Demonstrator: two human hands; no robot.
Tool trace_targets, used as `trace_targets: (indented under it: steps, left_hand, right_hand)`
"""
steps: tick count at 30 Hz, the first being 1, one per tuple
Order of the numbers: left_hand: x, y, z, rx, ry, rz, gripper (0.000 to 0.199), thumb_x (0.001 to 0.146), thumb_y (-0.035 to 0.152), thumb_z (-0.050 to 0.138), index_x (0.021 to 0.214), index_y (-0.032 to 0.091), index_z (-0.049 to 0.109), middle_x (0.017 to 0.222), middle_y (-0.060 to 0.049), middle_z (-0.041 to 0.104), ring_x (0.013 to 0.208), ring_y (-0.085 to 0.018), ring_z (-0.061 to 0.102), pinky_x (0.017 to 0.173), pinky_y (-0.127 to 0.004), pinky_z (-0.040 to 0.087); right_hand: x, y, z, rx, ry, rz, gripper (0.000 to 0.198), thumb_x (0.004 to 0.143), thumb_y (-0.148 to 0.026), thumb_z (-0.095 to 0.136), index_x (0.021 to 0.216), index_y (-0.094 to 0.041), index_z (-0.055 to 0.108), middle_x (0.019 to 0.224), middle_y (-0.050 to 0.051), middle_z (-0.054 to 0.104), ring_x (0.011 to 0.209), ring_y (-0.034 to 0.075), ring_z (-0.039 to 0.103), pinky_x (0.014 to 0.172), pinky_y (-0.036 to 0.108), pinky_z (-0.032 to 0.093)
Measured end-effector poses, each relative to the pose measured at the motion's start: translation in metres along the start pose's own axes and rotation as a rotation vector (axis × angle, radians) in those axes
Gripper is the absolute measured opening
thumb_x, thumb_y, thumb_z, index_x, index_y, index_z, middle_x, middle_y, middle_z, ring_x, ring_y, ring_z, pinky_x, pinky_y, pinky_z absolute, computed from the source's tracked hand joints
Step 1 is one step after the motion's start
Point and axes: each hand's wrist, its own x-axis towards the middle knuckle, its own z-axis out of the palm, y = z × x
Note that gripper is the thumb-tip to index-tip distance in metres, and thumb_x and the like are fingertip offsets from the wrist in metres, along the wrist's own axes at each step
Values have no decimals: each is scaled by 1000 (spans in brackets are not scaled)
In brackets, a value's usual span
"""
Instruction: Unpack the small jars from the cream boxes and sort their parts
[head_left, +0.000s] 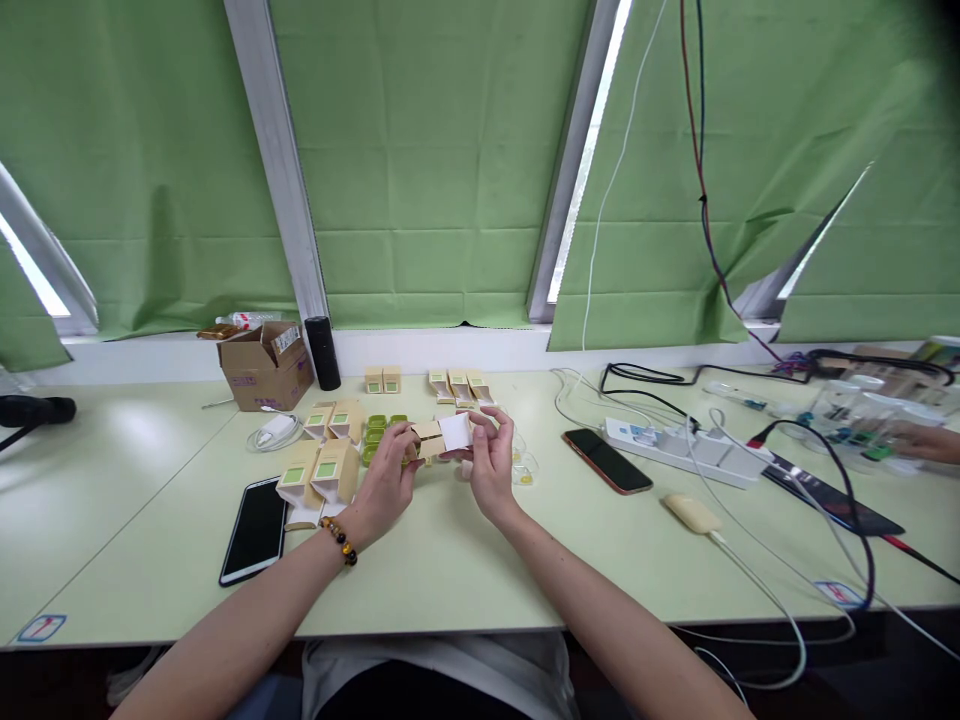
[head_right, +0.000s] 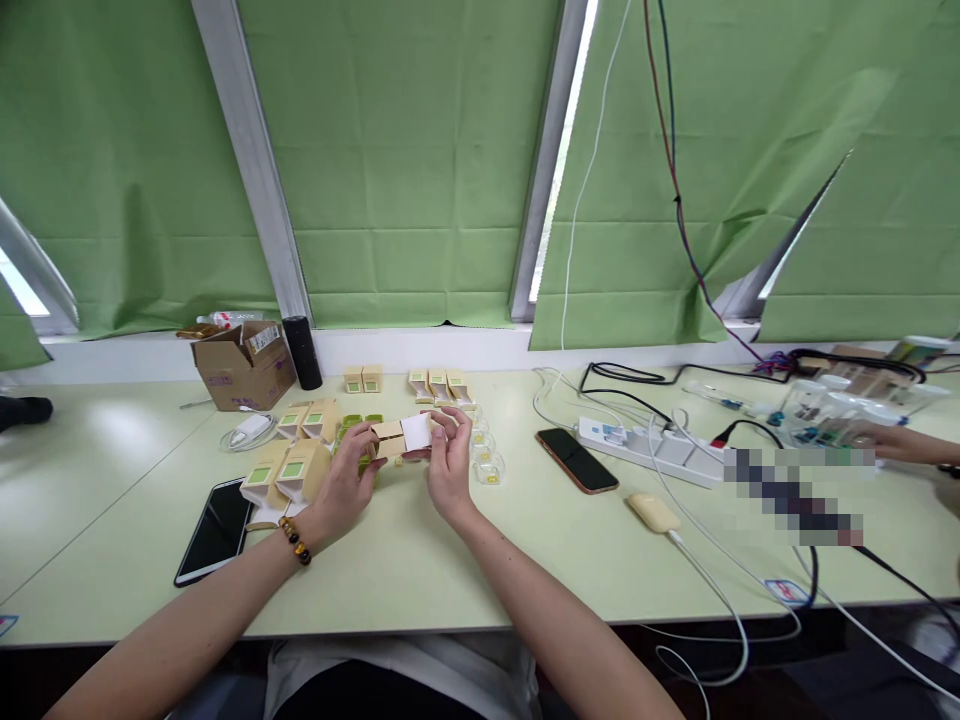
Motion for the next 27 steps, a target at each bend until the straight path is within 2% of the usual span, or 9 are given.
trace_targets:
  steps: [3, 5, 8, 11, 15, 17, 21, 24, 27]
  left_hand:
    - [1, 3, 0, 13, -2, -13, 52, 99, 7, 51, 148, 24, 43, 143, -15, 54, 141, -27, 51, 112, -48, 51]
    - [1, 5, 0, 14, -20, -31, 61, 99, 8, 50, 156, 25, 35, 146, -15, 53, 143, -27, 49, 116, -50, 48]
    - [1, 8, -1, 9, -58, -52, 69, 100, 8, 48, 163, 26, 27, 149, -15, 51, 144, -28, 48, 119, -51, 45]
    - [0, 9, -1, 5, -68, -52, 72, 99, 7, 47, 165, 27, 25, 148, -15, 51, 144, -28, 48, 119, -51, 45]
    - [0, 8, -1, 13, -51, -44, 73, 98, 5, 47, 165, 26, 24, 148, -16, 50, 144, -28, 48, 117, -50, 47]
    - [0, 8, -1, 21, -40, -48, 73, 98, 5, 46, 165, 26, 25, 148, -16, 50, 143, -28, 49, 117, -49, 48]
    - [0, 7, 0, 45, -3, -83, 73, 99, 8, 48, 165, 27, 24, 146, -16, 52, 141, -27, 50, 117, -49, 47]
    - [1, 5, 0, 57, 38, -113, 74, 97, 7, 49, 165, 27, 26, 147, -14, 53, 142, -27, 50, 118, -49, 46]
    - [2, 3, 0, 54, 69, -130, 74, 96, 6, 48, 164, 27, 27, 149, -14, 53, 143, -26, 49, 119, -49, 45]
  right_hand:
    - [0, -1, 1, -35, 25, -15, 37, 104, -53, 52, 132, -31, 43, 136, 11, 60, 106, 23, 70, 70, 36, 67]
    - [0, -3, 0, -118, 37, -78, 32, 106, -48, 48, 132, -29, 47, 136, 11, 61, 113, 25, 68, 79, 39, 66]
    - [1, -5, -3, -346, 37, -275, 27, 106, -32, 45, 129, -27, 59, 137, 11, 60, 128, 27, 60, 104, 49, 57]
    - [1, -5, -7, -536, -12, -469, 37, 100, -13, 42, 113, -28, 74, 142, 9, 54, 143, 28, 49, 116, 54, 46]
    - [0, -4, -8, -679, -100, -576, 49, 90, 0, 42, 95, -30, 81, 142, 6, 57, 150, 30, 38, 107, 53, 53]
    - [-1, -6, -8, -720, -94, -603, 48, 87, 2, 44, 90, -29, 81, 138, 6, 61, 148, 32, 40, 102, 53, 55]
    - [-2, -9, -8, -731, -39, -752, 45, 89, 2, 44, 77, -28, 77, 132, 5, 64, 142, 31, 46, 109, 59, 50]
    - [-3, -9, -8, -738, -78, -860, 47, 91, 2, 44, 78, -28, 77, 138, 2, 64, 143, 30, 47, 109, 60, 51]
    - [-3, -5, -7, -764, -121, -894, 47, 91, 2, 45, 82, -30, 78, 145, -1, 62, 145, 30, 44, 108, 59, 52]
